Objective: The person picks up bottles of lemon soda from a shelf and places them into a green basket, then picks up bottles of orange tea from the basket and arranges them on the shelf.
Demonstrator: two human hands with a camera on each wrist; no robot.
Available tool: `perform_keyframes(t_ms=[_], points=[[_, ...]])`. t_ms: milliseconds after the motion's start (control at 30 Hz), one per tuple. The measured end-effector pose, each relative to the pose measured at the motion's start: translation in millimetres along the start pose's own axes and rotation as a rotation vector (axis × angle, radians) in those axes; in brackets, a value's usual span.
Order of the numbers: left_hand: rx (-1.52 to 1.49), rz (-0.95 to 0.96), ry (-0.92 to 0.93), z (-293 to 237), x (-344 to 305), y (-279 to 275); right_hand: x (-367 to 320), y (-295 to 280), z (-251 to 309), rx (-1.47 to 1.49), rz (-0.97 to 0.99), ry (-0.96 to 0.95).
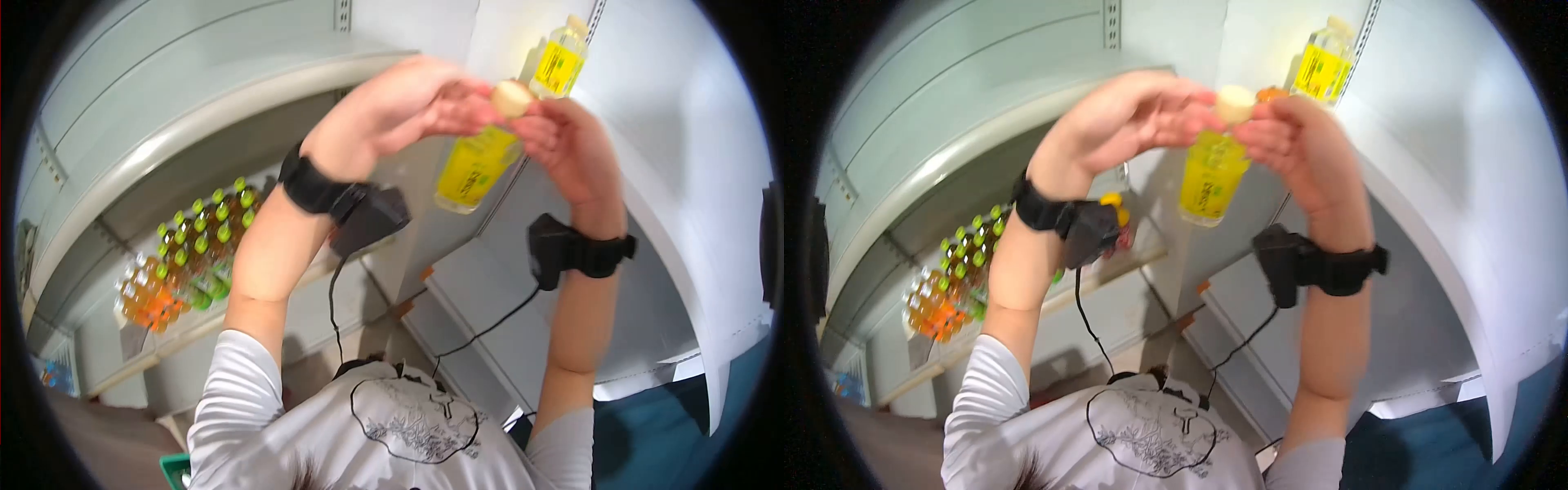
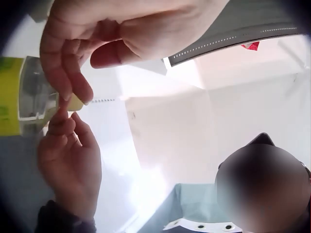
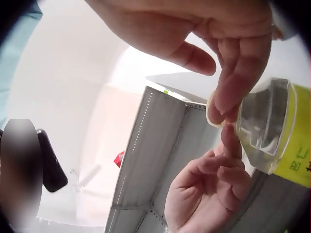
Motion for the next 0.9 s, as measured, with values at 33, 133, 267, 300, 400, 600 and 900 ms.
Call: perform_keyframes(t_ms=[33, 133, 267, 300, 400, 600, 900], points=[[-0.015, 0.036, 0.028, -13.9, 25.3, 5.3, -0.3, -3.9, 23.3, -0.024, -0.029, -0.073], [0.021, 0.075, 0.174, -44.2, 82.4, 39.7, -5.0, -28.1, 92.5, -0.015, -0.055, -0.195], [-0.094, 0.348, 0.084, -62.1, 165.4, 61.8, -14.9, -45.5, 144.5, -0.186, -0.363, -0.331], [-0.1, 0.402, 0.028, -61.2, 181.0, 68.8, -14.4, -54.9, 153.6, -0.184, -0.389, -0.343], [-0.093, 0.316, 0.012, -52.0, 199.4, 86.1, -7.6, -85.4, 177.9, -0.265, -0.589, -0.361], [-0.089, 0.268, -0.063, -6.1, 245.2, 90.5, 22.5, -101.1, 164.0, -0.303, -0.817, -0.305], [-0.057, 0.215, -0.037, 28.6, 267.8, 91.8, 32.0, -139.1, 149.7, -0.244, -0.751, -0.267]])
Point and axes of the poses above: each hand's wrist, its own x-axis towards the middle knuckle, its own y-axis out of the palm, z = x × y, the point moved 2 cm from there along x, towards the middle knuckle, and after that the axes turned 15 degrees about y, right-handed, at the moved point
